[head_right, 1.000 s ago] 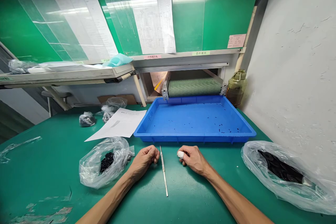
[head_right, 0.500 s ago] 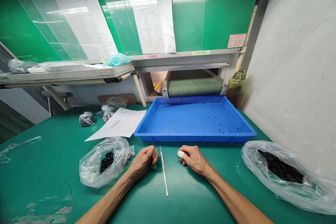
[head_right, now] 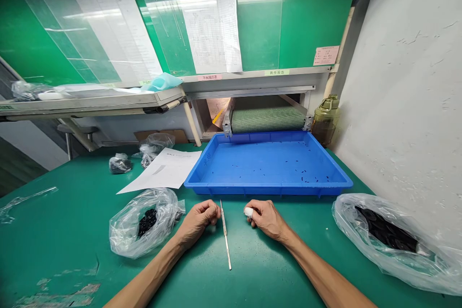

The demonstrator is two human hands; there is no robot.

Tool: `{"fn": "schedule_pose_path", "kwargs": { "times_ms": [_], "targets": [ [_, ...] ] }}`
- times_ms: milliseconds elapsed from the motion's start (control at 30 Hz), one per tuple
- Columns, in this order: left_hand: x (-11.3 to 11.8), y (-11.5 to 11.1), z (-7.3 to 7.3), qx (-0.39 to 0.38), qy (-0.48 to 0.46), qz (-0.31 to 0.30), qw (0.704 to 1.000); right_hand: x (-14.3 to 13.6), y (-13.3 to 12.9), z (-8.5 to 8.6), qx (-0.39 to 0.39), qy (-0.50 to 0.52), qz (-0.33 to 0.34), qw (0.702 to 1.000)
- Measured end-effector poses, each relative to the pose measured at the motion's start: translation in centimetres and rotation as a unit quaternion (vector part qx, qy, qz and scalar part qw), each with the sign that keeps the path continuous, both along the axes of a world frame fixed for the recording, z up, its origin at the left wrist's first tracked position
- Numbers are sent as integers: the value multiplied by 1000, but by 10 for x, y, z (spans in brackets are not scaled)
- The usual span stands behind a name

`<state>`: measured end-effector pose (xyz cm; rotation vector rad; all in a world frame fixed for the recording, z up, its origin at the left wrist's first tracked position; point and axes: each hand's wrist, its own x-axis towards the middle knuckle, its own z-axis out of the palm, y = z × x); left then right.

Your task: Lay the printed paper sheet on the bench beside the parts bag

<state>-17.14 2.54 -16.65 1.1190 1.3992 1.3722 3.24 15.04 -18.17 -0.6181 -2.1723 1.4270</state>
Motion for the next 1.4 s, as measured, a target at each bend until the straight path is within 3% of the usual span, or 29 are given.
{"fn": "schedule_pose_path", "kwargs": {
  "times_ms": [333,800,1133,1400],
  "targets": [
    [-3,1,-9,7,-44,-19,999,0,0,-1,-3,-3,0,1000],
    [0,1,-3,30,-4,-15,999,0,-1,1,-9,-4,-6,1000],
    [2,-1,5,18,-11,-15,1000,-1,0,-1,-7,0,-4,1000],
    [2,0,2,42,-45,-10,998,0,-1,1,-9,-3,-4,1000]
  ]
}}
